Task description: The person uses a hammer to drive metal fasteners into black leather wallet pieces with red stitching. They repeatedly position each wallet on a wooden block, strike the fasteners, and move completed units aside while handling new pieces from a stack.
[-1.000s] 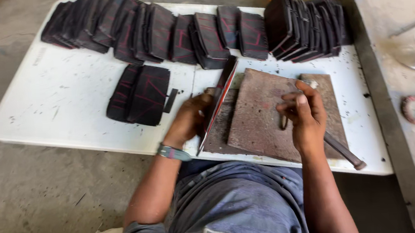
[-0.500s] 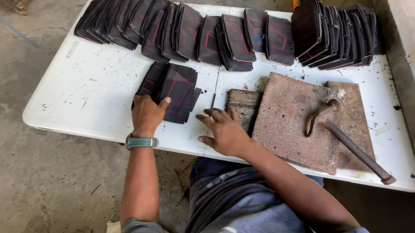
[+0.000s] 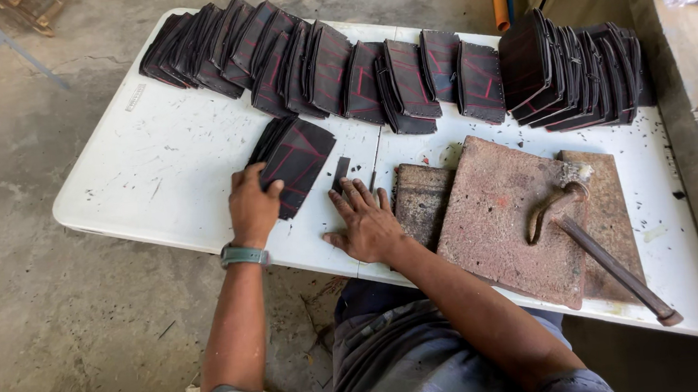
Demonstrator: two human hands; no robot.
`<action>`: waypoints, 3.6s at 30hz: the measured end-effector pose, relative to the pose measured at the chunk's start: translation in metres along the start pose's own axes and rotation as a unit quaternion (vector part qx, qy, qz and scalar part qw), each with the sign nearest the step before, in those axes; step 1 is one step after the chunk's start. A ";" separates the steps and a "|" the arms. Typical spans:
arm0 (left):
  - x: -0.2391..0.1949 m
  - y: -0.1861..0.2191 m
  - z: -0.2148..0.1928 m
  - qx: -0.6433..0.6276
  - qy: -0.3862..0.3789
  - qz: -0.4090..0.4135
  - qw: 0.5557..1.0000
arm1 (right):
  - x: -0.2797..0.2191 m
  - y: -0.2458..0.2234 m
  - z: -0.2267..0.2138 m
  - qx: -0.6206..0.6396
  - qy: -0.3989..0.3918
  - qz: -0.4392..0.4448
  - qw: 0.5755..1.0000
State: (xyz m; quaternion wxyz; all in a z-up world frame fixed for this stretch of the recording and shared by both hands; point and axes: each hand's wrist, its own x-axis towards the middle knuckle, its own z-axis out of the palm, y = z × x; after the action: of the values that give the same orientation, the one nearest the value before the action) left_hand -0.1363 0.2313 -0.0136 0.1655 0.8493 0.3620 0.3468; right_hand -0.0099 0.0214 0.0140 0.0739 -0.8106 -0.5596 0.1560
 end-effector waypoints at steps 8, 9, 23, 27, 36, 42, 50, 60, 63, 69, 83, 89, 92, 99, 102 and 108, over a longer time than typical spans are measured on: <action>0.031 -0.072 -0.017 0.024 0.045 -0.115 0.992 | 0.009 -0.007 -0.002 -0.001 -0.013 -0.002 1.000; 0.039 -0.076 -0.018 0.022 0.044 -0.116 0.992 | 0.010 -0.007 -0.004 -0.005 -0.014 0.000 1.000; 0.011 0.027 0.026 0.002 -0.105 0.065 0.992 | 0.040 0.022 -0.013 -0.002 0.054 0.057 0.997; -0.005 0.040 0.055 0.053 -0.126 0.109 0.985 | 0.026 0.019 -0.020 -0.039 0.014 -0.030 0.999; 0.013 0.018 0.054 -0.012 -0.121 0.067 0.990 | -0.006 0.194 -0.086 0.051 0.432 0.039 0.899; 0.020 0.039 0.042 -0.076 -0.185 -0.042 0.979 | -0.012 0.295 -0.119 0.008 0.413 0.333 0.848; 0.015 0.037 0.029 -0.279 -0.156 -0.156 0.935 | 0.006 0.323 -0.122 -0.025 0.371 0.365 0.854; 0.016 -0.008 0.061 -0.439 -0.102 -0.149 0.880 | 0.017 0.303 -0.142 0.182 0.439 0.369 0.799; 0.015 -0.022 0.074 -0.490 -0.098 -0.142 0.854 | -0.006 0.303 -0.150 0.055 0.642 0.111 0.757; 0.007 -0.001 0.059 -0.523 -0.112 -0.109 0.838 | -0.130 0.282 -0.130 0.564 0.534 0.113 0.619; -0.034 0.225 0.115 -0.326 -0.303 0.007 0.896 | -0.268 0.233 -0.015 0.048 0.385 0.225 0.894; -0.002 0.246 0.131 -0.163 -0.394 0.007 0.904 | -0.266 0.244 -0.026 -0.061 0.448 0.186 0.872; -0.002 0.247 0.114 -0.099 -0.449 0.056 0.886 | -0.264 0.205 -0.016 0.147 0.484 0.179 0.844; 0.027 0.241 0.004 -0.345 -0.276 0.176 0.880 | -0.230 0.173 -0.007 0.243 0.419 0.137 0.864; 0.042 0.226 -0.038 -0.378 -0.181 0.218 0.882 | -0.198 0.162 -0.030 0.192 0.337 0.117 0.914; 0.029 0.243 0.004 -0.523 -0.258 0.028 0.812 | -0.167 0.075 -0.026 0.137 0.067 -0.197 0.969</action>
State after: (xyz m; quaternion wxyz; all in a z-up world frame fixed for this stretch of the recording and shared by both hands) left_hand 0.0024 0.0860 0.1266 0.6626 0.7021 0.0461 0.2565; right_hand 0.0110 -0.1596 0.0448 0.2503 -0.6750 -0.6757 0.1590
